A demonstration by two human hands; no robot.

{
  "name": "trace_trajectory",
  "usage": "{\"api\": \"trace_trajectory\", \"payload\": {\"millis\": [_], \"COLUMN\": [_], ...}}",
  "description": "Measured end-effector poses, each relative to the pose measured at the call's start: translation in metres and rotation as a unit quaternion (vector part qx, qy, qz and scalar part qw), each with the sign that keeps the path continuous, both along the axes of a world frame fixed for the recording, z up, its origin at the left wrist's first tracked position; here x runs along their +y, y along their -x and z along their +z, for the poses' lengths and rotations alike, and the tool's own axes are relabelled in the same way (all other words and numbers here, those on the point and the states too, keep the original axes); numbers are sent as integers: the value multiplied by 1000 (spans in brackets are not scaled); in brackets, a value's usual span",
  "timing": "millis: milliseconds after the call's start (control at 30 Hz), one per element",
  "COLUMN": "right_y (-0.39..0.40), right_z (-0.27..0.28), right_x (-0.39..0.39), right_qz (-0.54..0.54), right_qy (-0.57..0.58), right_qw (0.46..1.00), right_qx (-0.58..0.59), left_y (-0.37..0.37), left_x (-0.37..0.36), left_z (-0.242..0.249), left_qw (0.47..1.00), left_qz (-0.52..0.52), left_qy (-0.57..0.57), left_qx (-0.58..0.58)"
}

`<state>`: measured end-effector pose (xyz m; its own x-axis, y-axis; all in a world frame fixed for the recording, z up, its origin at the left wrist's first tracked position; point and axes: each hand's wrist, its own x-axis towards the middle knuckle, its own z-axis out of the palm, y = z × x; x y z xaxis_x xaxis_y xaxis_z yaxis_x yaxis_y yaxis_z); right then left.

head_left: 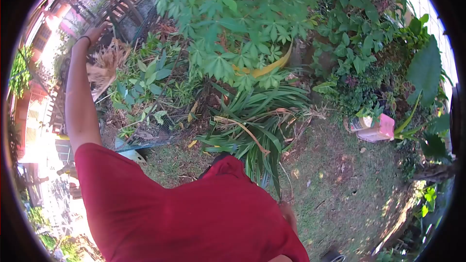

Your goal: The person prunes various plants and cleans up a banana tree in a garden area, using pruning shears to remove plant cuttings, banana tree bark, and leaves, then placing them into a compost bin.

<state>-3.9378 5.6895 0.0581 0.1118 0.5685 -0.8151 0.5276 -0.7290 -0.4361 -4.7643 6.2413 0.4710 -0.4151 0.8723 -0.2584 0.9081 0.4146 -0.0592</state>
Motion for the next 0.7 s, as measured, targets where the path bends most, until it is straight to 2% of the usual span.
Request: {"api": "trace_trajectory", "payload": {"millis": [33,67,100,133,167,200,233,300,333,367,400,433,500,533,567,600,633,667,700], "right_y": [1,0,-1,-3,-4,0,5,15,23,33,57,53,63,71,88,105,121,144,153], "right_z": [-6,-15,-30,-46,-54,-55,-55,-43,-29,-4,85,28,-57,-94,-80,-52,-40,-137,-84], "right_x": [-3,-12,-28,-39,-50,-61,-71,-84,-92,-93,-42,-105,-170,-218,-216,-203,-203,-280,-249], "right_qz": [7,12,-9,-22,-36,-54,-80,-122,-121,-121,-68,-94,-169,115,90,-82,-248,-149,-164], "right_qy": [2,7,17,35,49,52,58,64,45,24,78,77,69,-85,-81,-43,-6,-119,-117], "right_qw": [1000,1000,999,999,998,997,994,989,991,992,992,990,983,981,984,993,969,979,977], "right_qx": [-13,-26,-27,-30,-33,-34,-38,-44,-38,-32,-69,-70,-24,-130,-132,-72,-8,-74,-75], "left_y": [-46,-85,-139,-199,-265,-317,-369,-445,-476,-500,-528,-536,-546,-562,-579,-590,-597,-603,-608], "left_x": [10,23,23,18,0,-7,-24,-53,-73,-89,-110,-139,-180,-190,-200,-205,-210,-215,-221], "left_z": [-6,-30,-53,-77,-84,-108,-127,-198,-233,-275,-296,-330,-392,-377,-361,-373,-394,-405,-403], "left_qw": [988,975,938,889,838,773,752,702,708,719,713,730,666,660,647,632,622,612,603], "left_qz": [-124,-190,-248,-255,-213,-215,-214,-247,-274,-379,-540,-573,-708,-680,-641,-655,-631,-602,-610], "left_qy": [-12,-110,-201,-200,-96,5,86,223,278,299,345,324,234,312,392,397,426,453,458], "left_qx": [88,-21,-135,-324,-492,-597,-618,-630,-589,-500,-285,-181,-14,-74,-130,-121,-182,-243,-236]}}
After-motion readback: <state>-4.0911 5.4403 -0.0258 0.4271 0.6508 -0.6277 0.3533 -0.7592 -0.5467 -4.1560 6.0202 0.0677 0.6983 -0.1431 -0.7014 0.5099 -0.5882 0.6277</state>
